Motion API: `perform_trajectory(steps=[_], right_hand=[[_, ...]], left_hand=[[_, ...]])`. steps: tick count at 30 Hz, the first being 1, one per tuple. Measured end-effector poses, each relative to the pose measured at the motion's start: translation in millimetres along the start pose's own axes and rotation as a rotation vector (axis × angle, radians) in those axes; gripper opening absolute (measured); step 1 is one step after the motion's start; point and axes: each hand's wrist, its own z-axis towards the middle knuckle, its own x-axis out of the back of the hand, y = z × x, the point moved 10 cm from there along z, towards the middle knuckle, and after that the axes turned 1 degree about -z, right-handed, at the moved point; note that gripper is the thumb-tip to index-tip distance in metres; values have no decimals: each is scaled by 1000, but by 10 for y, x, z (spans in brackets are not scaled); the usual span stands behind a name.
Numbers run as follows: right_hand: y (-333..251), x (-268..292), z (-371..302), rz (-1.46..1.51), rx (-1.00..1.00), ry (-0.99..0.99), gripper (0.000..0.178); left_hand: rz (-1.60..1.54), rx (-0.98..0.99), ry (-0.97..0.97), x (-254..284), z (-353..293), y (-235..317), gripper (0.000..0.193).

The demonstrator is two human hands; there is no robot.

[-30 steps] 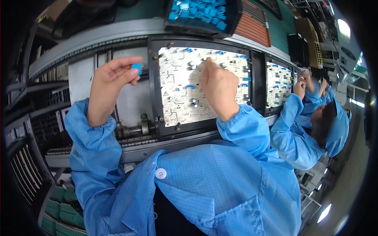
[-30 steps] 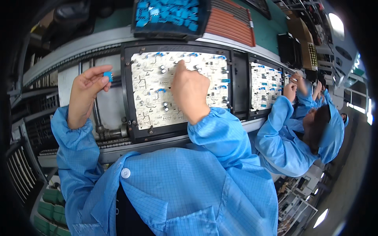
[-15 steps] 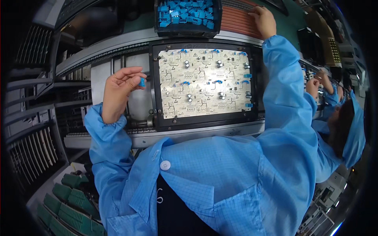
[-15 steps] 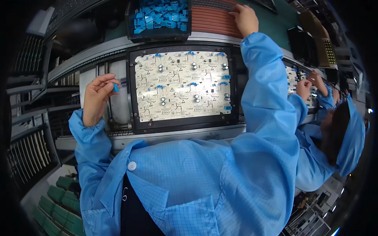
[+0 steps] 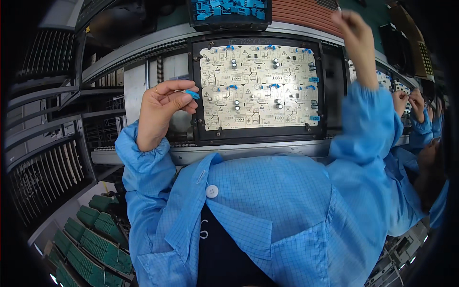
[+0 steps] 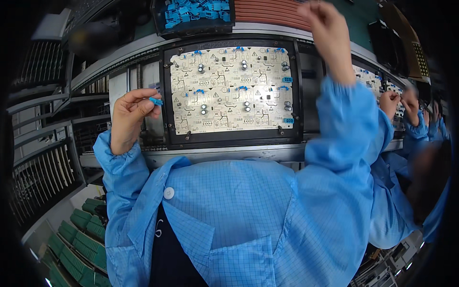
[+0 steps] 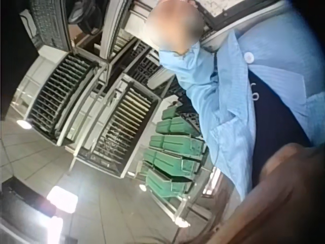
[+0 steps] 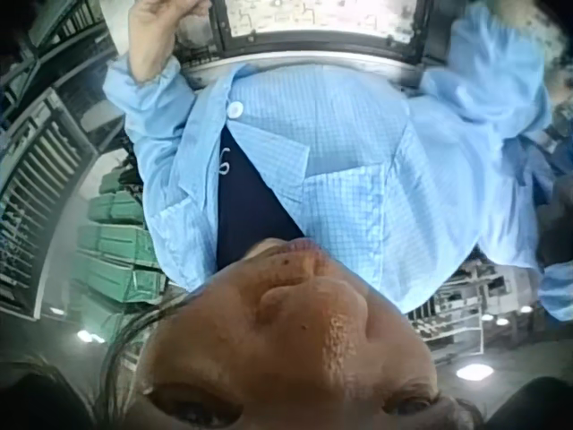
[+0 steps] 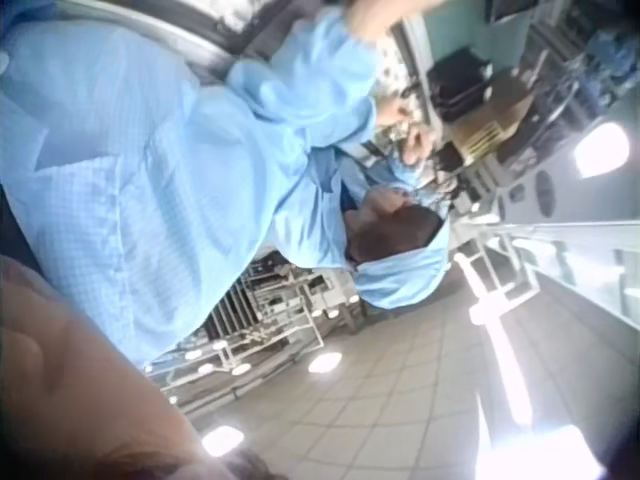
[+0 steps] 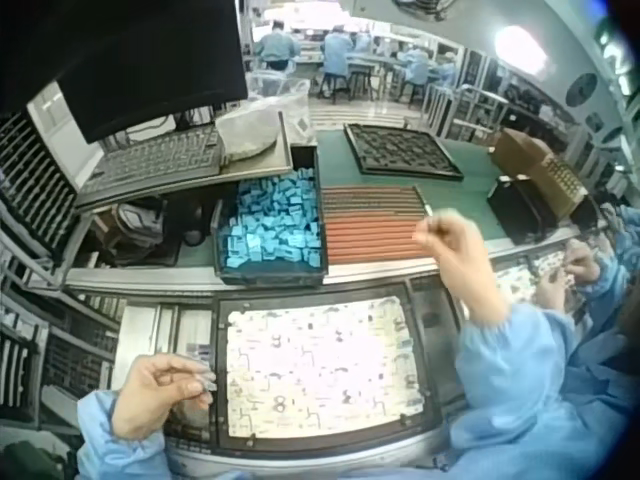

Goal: Assembling components onto printed circuit boards at a manual assembly station.

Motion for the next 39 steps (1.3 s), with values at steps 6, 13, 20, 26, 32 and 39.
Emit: perform_trajectory(steps=[6, 13, 20, 26, 32, 39], right_hand=[[222, -188, -1758, 465, -721, -138, 14], [368, -264, -1940, 878, -680, -76, 16], [480, -99, -2041, 1035, -649, 55, 17], [418, 1, -2064, 906, -656, 106, 19], [357, 51, -2042, 859, -630, 155, 19], [299, 50, -2042, 864, -609, 138, 16]], left_hand=[[243, 34, -78, -277, 265, 7, 30], [804, -325, -233, -1324, 770, 21, 26], [1098, -449, -135, -1785, 838, -140, 18], [1093, -602, -152, -1883, 810, -151, 15], [1249, -891, -223, -2051, 589, -117, 14], [1085, -516, -51, -1884, 802, -120, 12]])
